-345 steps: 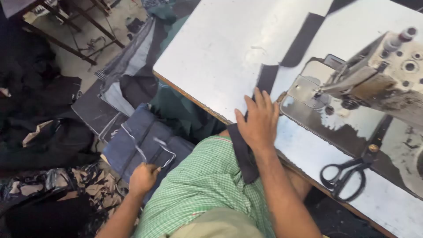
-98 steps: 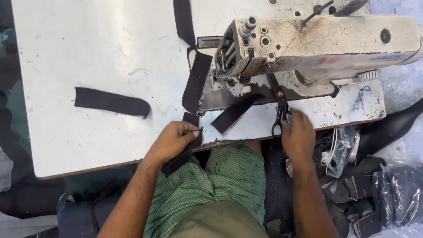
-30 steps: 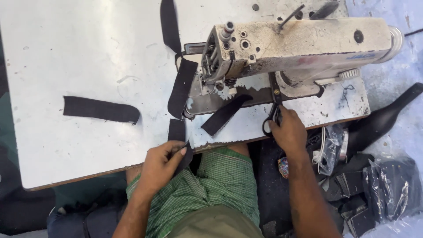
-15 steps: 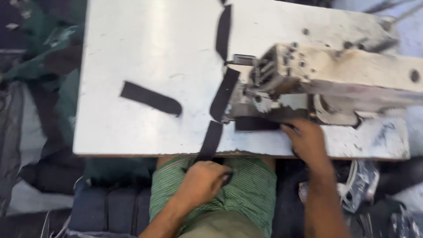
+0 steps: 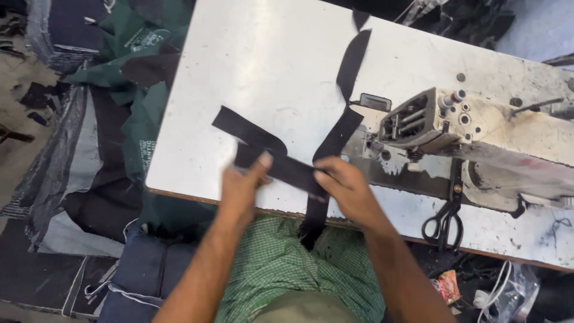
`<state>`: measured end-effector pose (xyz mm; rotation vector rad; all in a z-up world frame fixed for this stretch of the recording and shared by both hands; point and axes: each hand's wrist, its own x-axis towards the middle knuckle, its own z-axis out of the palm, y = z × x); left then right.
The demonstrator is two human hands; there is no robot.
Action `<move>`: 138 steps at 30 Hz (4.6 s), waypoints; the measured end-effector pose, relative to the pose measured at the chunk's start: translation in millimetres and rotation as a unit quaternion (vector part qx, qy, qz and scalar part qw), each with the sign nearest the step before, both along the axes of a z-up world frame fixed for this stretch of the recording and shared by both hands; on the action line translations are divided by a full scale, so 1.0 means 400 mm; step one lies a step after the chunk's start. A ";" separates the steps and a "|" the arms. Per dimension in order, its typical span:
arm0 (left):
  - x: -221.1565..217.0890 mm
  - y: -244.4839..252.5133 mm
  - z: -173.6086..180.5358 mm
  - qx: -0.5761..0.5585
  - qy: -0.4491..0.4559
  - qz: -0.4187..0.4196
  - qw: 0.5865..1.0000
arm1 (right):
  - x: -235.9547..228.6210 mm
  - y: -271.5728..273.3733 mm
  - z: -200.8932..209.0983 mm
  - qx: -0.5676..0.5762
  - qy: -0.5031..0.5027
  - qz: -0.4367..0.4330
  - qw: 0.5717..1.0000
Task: The person sits at a sewing machine and uses scissors to cut a long strip of black fabric into smaller pieces. They repeatedly cut the fabric, place the pieces on the machine bed, and continue cutting the remaining strip.
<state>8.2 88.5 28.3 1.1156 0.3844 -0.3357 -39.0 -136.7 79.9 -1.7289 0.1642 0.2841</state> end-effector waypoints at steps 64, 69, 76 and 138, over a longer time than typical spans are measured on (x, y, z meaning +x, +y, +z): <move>-0.109 -0.101 0.182 0.286 -0.461 -0.367 0.756 | -0.372 -0.026 -0.196 0.122 0.110 -0.028 0.986; -0.086 -0.189 0.194 0.297 -0.546 -0.539 0.569 | -0.410 -0.114 -0.136 0.168 0.093 -0.010 0.981; -0.075 -0.143 0.203 0.297 -0.434 -0.506 0.683 | -0.379 -0.087 -0.039 0.255 0.124 0.049 0.958; -0.228 -0.030 -0.009 0.102 -0.143 -0.350 0.920 | -0.030 -0.038 0.130 -0.233 -0.023 -0.011 0.972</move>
